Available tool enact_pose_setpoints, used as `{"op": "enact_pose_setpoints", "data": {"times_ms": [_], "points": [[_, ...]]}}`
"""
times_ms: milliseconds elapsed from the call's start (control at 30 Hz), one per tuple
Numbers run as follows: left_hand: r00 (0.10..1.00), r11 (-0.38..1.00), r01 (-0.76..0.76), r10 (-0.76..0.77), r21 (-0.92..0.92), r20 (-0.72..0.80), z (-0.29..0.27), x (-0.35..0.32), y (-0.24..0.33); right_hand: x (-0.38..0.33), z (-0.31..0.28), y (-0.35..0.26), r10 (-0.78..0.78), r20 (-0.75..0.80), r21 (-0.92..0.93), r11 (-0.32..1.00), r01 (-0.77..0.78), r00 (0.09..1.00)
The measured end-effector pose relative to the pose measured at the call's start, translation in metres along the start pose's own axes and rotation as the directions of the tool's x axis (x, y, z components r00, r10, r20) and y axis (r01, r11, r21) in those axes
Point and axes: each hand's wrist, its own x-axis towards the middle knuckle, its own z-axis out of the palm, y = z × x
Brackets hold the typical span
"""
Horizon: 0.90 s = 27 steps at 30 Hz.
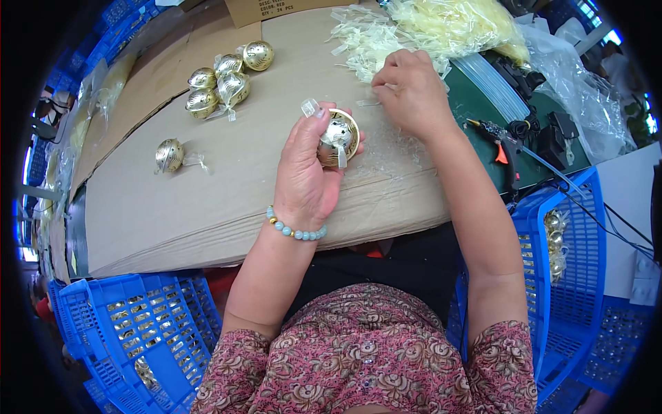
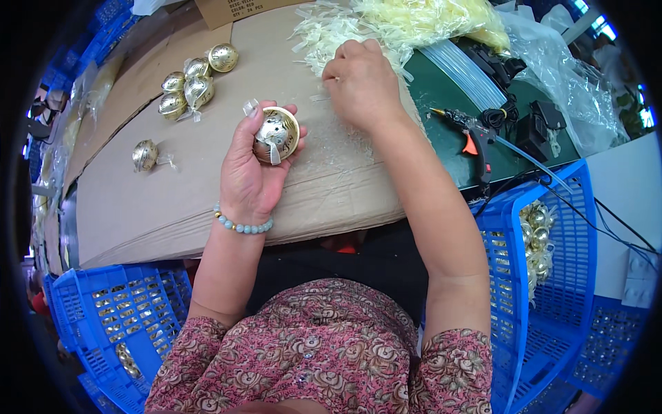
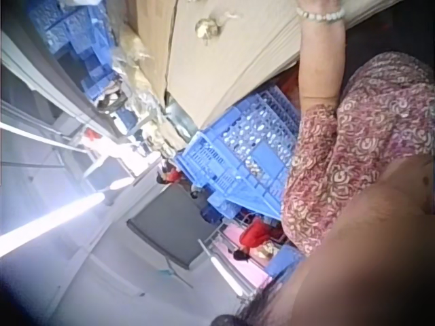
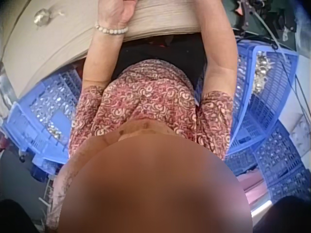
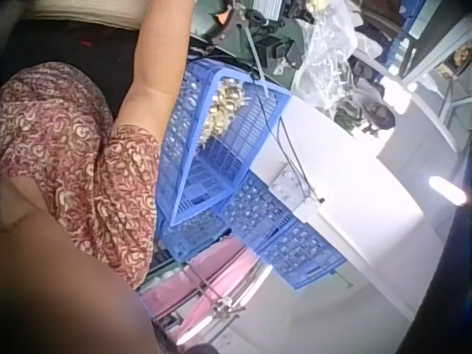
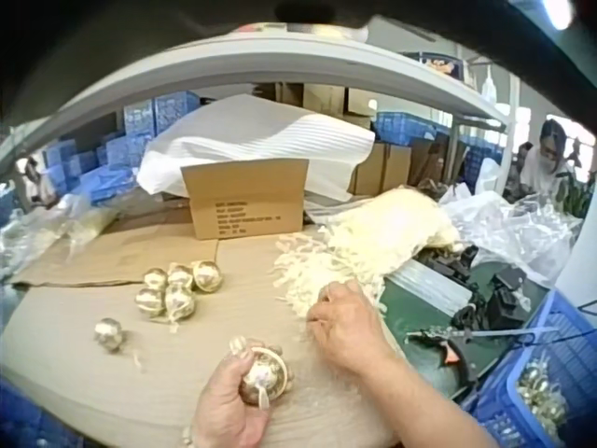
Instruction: The recorder uses a glue gun to attach white ribbons to gold Christmas ornaments at a manual workstation.
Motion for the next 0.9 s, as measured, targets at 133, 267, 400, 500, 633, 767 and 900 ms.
{"op": "enact_pose_setpoints", "data": {"times_ms": [133,267,400,500,633,767,900], "points": [[0.983,0.988,-0.113,0.097,0.101,0.154,-0.001,-0.010,0.012,-0.003,-0.028,-0.011,0.051,0.045,0.291,0.955,-0.061,0.998],[0.964,0.979,-0.098,0.050,0.177,0.260,0.005,-0.024,0.013,-0.010,-0.055,-0.026,0.139,0.197,0.554,0.801,-0.227,0.971],[0.953,0.955,-0.154,0.077,0.252,0.292,0.005,-0.024,0.013,-0.005,-0.046,-0.021,0.140,0.126,0.465,0.866,-0.183,0.982],[0.968,0.970,-0.113,0.059,0.214,0.246,0.002,-0.023,0.019,-0.003,-0.012,-0.001,0.070,-0.087,0.073,0.995,-0.064,0.994],[0.973,0.968,-0.077,0.020,0.241,0.230,-0.004,-0.026,0.018,-0.001,0.007,0.002,0.027,0.026,-0.018,0.999,-0.026,0.999],[0.970,0.962,-0.112,0.052,0.251,0.236,-0.001,-0.037,0.021,-0.007,-0.017,-0.008,-0.013,-0.094,0.175,0.984,0.029,0.996],[0.957,0.930,-0.165,0.071,0.329,0.281,0.013,-0.047,0.024,-0.015,-0.061,-0.036,-0.014,0.084,0.446,0.895,-0.026,0.996]]}}
